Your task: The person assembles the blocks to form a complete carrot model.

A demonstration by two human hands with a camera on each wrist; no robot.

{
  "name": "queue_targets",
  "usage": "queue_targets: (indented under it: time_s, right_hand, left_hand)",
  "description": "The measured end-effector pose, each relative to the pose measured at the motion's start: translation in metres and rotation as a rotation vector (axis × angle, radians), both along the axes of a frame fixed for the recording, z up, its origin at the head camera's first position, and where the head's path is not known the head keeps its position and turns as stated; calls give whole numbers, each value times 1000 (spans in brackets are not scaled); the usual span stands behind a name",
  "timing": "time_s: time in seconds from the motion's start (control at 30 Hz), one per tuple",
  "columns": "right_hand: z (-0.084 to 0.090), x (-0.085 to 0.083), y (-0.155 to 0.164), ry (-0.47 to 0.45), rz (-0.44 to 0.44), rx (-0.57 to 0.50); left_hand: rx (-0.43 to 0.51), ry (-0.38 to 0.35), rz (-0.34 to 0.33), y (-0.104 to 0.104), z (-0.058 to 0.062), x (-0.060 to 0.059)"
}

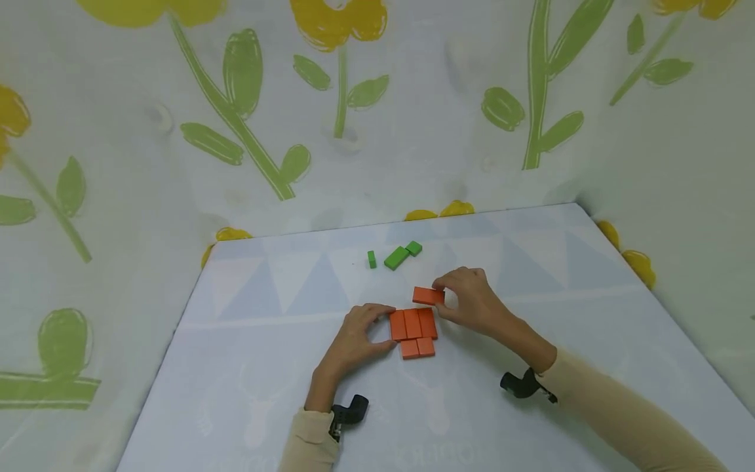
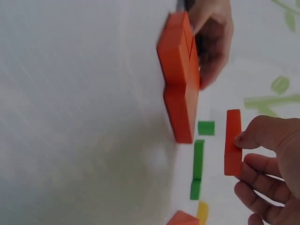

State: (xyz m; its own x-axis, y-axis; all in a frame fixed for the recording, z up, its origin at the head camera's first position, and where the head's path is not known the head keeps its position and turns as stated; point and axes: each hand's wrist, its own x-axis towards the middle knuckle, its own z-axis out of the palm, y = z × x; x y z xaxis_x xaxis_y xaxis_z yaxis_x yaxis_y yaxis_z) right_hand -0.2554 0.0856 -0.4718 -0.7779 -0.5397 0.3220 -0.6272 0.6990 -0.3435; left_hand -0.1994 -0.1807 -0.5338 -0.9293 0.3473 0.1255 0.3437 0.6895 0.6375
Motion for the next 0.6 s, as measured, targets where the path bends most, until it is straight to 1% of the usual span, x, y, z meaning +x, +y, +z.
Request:
queue_targets:
  time_s: [0.13,0.27,0.43,0.6]
  right_hand:
    - [3,24,2,19,70,-24]
    - [2,43,1,50,135,-30]
    - [-3,58,-2,85,202,-38]
    - [-11,68,-3,113,247,-37]
  left_hand:
    - [11,-5,-3,-1,-1,0]
    - [13,-16,2,-1,-1,1]
    - [22,-13,8,-1,1,1]
    - [15,12,-7,-2,0,-1]
